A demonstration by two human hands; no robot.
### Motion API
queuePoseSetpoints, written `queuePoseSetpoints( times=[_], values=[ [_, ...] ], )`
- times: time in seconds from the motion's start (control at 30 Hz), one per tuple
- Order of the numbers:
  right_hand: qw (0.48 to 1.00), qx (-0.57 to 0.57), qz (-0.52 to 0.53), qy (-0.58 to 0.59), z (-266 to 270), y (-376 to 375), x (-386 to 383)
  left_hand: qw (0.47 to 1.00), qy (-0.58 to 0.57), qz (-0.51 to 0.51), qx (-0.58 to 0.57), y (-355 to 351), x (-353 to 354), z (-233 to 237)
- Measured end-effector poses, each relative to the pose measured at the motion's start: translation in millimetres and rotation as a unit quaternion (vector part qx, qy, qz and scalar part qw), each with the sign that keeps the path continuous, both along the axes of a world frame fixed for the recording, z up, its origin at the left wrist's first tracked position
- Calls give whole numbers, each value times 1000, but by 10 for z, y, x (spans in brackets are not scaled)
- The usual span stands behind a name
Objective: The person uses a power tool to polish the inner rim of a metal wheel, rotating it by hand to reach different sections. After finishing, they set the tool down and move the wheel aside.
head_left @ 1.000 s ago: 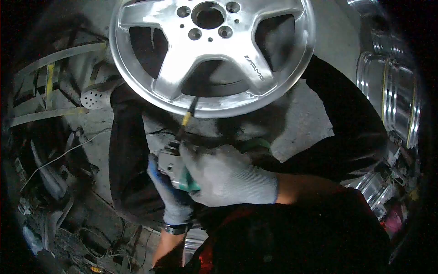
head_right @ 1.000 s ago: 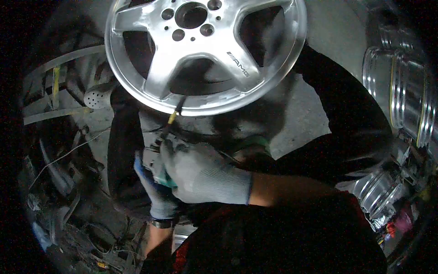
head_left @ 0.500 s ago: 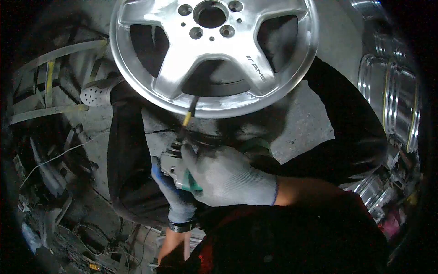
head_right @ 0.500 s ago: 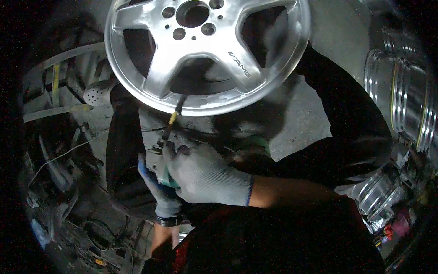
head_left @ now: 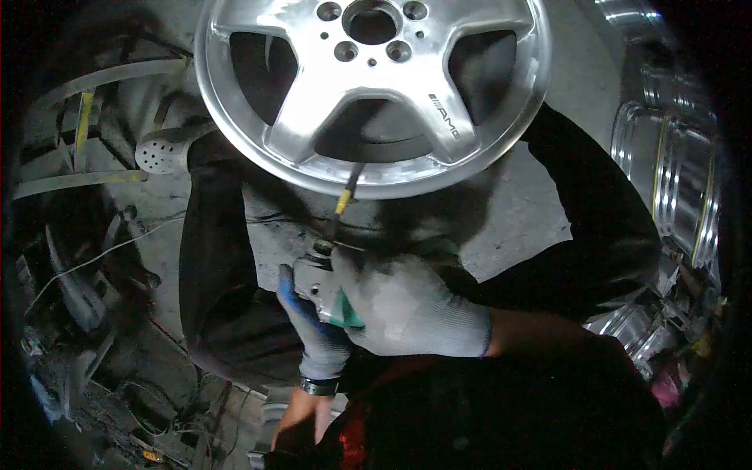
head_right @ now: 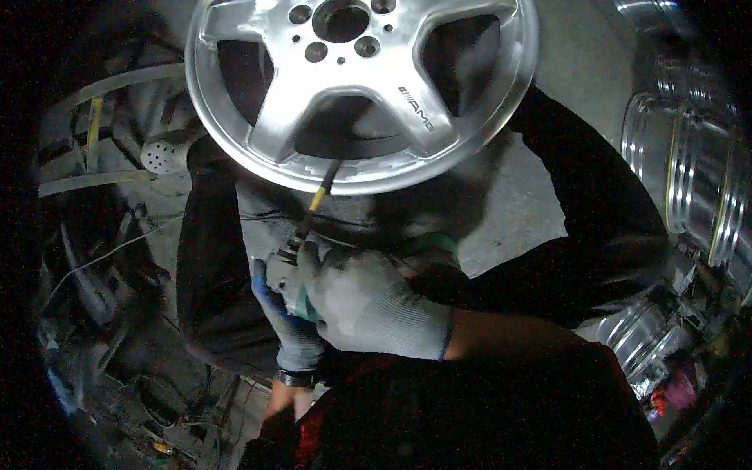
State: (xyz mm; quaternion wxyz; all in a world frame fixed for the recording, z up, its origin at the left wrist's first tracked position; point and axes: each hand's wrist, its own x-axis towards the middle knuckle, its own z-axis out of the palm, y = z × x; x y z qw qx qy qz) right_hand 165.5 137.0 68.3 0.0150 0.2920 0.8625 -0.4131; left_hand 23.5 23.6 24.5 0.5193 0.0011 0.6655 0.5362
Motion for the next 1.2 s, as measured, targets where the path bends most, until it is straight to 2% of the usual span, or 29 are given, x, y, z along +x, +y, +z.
queuePoseSetpoints(
  times=[0.07,0.13,0.17,0.23,0.27,0.3,0.37,0.4,0.5,0.53,0.57,0.63,0.77,0.83,0.87,0.9,0.97,1.0,1.07,1.1,1.17,1.2],
  values=[
    [999,10,-30,-24,-27,-40,53,999,-44,18,7,-29,26,-73],
    [999,-12,-12,-37,23,2,17,992,-117,38,29,-31,11,-75],
    [998,-35,3,-47,51,34,-25,992,-115,40,29,-21,-48,-62],
    [998,-62,-4,-19,59,118,-159,994,-81,76,11,2,-167,-40],
    [996,-88,-13,4,52,144,-225,996,75,42,13,-8,-133,-62],
    [996,-88,-14,6,23,141,-282,996,77,40,13,34,-171,-23],
    [996,-22,-54,70,-92,108,-363,996,-52,77,0,163,-348,98],
    [998,-15,-35,57,-161,96,-369,989,-106,98,18,4,-471,-131],
    [997,-74,7,-8,-8,126,-104,990,-105,99,11,200,-92,133],
    [997,-73,7,-10,10,100,-4,995,-68,67,-2,141,11,103],
    [998,-60,0,-20,33,64,98,984,-136,115,-10,99,84,32],
    [998,-46,-6,-32,65,31,183,995,-30,-62,74,-96,190,-102],
    [998,-19,9,-54,95,39,87,994,31,-96,52,-184,119,-169],
    [998,-24,23,-54,43,19,-86,998,-18,59,15,-201,-43,-238],
    [999,-27,25,-39,-45,-24,-175,989,-78,123,-5,-23,-119,-103],
    [999,-30,27,-24,-93,-41,-246,987,-102,121,-10,31,-170,-22],
    [998,-42,29,-33,-85,-8,-274,996,-1,84,-21,47,-173,5],
    [1000,-26,6,-1,-135,-57,-254,996,-2,82,-19,13,-165,-15],
    [999,-10,-16,29,-89,-90,-172,994,-79,78,13,-43,-111,-43],
    [1000,-17,-4,-16,-10,-105,-74,965,-238,102,40,-20,-111,-47],
    [998,-22,10,-64,87,-114,51,993,-113,-4,40,-82,93,-11],
    [998,-8,-1,-67,113,-122,92,983,-169,65,-5,-6,159,-43]
  ],
)
